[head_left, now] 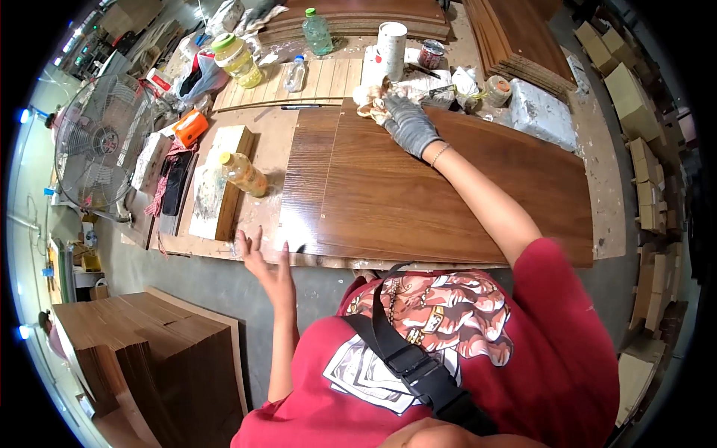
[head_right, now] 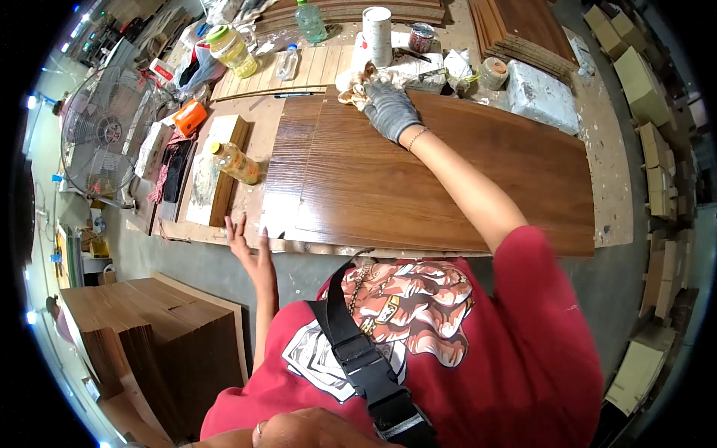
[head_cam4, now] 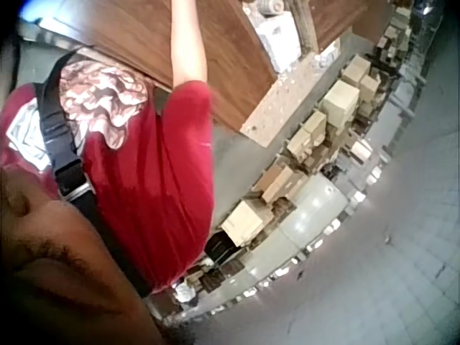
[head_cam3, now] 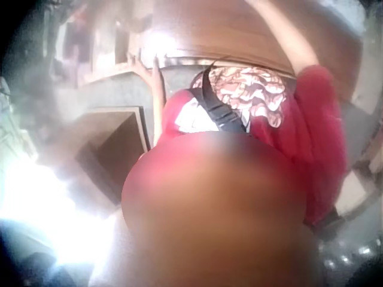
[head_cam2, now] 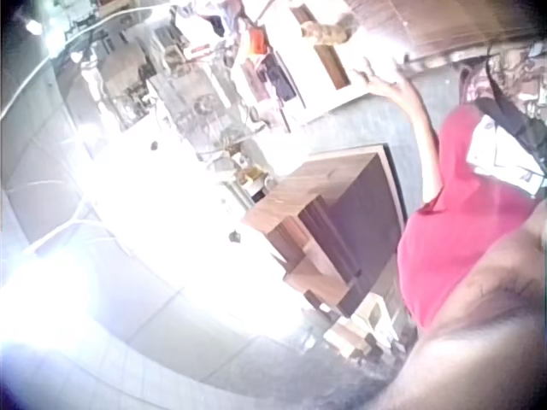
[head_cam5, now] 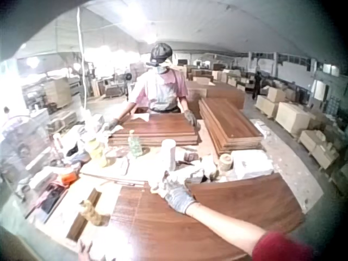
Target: The person wipes a wooden panel with a cloth. The person applies a liquid from a bottle to a pad and wipes the surface and edges of the panel before lifting it.
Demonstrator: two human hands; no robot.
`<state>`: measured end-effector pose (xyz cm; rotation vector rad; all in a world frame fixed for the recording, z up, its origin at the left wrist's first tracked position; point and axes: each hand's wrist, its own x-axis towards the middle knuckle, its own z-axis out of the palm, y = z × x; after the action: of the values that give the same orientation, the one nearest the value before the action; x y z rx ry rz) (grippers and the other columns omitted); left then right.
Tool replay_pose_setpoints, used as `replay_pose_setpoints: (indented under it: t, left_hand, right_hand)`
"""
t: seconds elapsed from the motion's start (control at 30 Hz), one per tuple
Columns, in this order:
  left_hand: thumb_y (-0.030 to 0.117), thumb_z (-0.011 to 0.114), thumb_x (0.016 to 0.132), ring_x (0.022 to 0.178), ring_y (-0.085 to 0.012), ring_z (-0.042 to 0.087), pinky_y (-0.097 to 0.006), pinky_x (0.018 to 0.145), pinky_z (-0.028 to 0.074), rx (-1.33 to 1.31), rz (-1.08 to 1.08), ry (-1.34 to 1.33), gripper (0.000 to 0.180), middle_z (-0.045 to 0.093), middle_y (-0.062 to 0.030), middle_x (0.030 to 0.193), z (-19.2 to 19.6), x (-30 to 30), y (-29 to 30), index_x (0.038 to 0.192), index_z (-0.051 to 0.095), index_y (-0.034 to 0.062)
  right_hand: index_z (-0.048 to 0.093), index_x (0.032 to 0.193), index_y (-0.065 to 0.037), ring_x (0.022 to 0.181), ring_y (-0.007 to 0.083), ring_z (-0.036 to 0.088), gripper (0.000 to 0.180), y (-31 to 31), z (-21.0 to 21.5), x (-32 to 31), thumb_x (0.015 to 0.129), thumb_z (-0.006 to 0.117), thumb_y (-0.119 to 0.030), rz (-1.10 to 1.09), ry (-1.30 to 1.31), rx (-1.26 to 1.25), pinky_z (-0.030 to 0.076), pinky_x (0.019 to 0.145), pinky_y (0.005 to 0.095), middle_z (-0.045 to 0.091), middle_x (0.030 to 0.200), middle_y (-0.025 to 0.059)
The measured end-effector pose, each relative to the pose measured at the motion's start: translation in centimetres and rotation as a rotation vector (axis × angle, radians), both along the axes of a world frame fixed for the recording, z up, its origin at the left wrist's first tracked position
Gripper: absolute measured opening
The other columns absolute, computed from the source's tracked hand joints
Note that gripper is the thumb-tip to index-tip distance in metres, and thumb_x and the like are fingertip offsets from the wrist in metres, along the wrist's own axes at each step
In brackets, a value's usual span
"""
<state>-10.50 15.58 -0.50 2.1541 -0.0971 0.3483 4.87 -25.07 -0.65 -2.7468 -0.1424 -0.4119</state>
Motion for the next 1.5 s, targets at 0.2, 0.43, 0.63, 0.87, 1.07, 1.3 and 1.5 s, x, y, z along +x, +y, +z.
replay_pose_setpoints:
  t: [0.2,0.43,0.63,0.87,1.07,1.3,1.5]
  left_hand:
    - [0.025,0.045,0.109,0.144,-0.0281,0.037,-0.043,0.118,0.028,-0.288,0.129,-0.061,0.040,0.044,-0.0154,0.157,2.0,2.0,0.3,0.136,0.063,0.0018]
    - [0.025,0.039,0.108,0.140,-0.0270,0.043,-0.043,0.117,0.032,-0.335,-0.022,-0.132,0.043,0.050,-0.0152,0.150,3.9,4.2,-1.1,0.132,0.064,-0.0010]
    - [0.021,0.038,0.108,0.135,-0.0282,0.050,-0.042,0.116,0.035,-0.327,-0.231,-0.094,0.041,0.057,-0.0161,0.143,3.0,5.2,-2.9,0.129,0.065,-0.0024]
    - [0.019,0.047,0.108,0.140,-0.0312,0.047,-0.042,0.119,0.033,-0.096,-0.643,0.064,0.037,0.054,-0.0192,0.149,2.7,9.1,-10.4,0.136,0.061,-0.0012]
    - [0.038,0.047,0.108,0.157,-0.0323,0.024,-0.049,0.127,0.011,0.541,-0.726,0.015,0.061,0.029,-0.0192,0.167,0.8,9.6,-13.2,0.157,0.039,0.0041]
    - [0.046,0.045,0.107,0.157,-0.0321,0.022,-0.049,0.128,0.010,0.681,-0.707,-0.061,0.069,0.026,-0.0171,0.169,0.9,9.4,-13.4,0.162,0.030,0.0067]
    - [0.047,0.045,0.107,0.157,-0.0308,0.023,-0.049,0.128,0.010,0.687,-0.703,-0.050,0.069,0.026,-0.0163,0.169,1.2,9.0,-12.2,0.161,0.031,0.0070]
  right_hand:
    - [0.064,0.130,-0.018,0.137,0.0330,0.043,0.037,14.3,1.8,-8.7,0.099,0.056,-0.035,0.427,-0.090,0.011,0.030,0.115,0.0510,0.057,0.137,0.0087]
    - [0.051,0.146,-0.017,0.137,0.0359,0.048,0.050,7.7,3.5,-20.7,0.102,0.051,-0.040,0.569,0.014,-0.021,0.039,0.113,0.0493,0.050,0.148,0.0167]
    - [0.055,0.139,-0.005,0.123,0.0354,0.053,0.047,-2.4,6.3,-23.2,0.100,0.051,-0.031,-0.335,0.017,-0.302,0.044,0.096,0.0518,0.055,0.134,0.0198]
    - [0.061,0.124,-0.018,0.117,0.0299,0.059,0.038,8.9,3.4,-21.3,0.091,0.057,-0.036,-0.136,-0.035,-0.206,0.051,0.083,0.0525,0.065,0.113,0.0125]
    - [0.067,0.122,-0.017,0.118,0.0327,0.055,0.027,-1.5,6.9,-31.9,0.097,0.058,-0.020,-0.804,0.092,-0.748,0.046,0.089,0.0489,0.054,0.134,0.0172]
    - [0.042,0.154,-0.008,0.139,0.0406,0.044,0.064,-12.2,4.3,-40.5,0.099,0.059,-0.036,-1.251,0.022,-0.626,0.033,0.117,0.0518,0.045,0.152,0.0236]
    - [0.054,0.149,-0.020,0.144,0.0400,0.039,0.053,-1.7,4.7,-35.1,0.096,0.059,-0.029,-0.976,-0.038,-0.241,0.030,0.119,0.0542,0.047,0.154,0.0160]
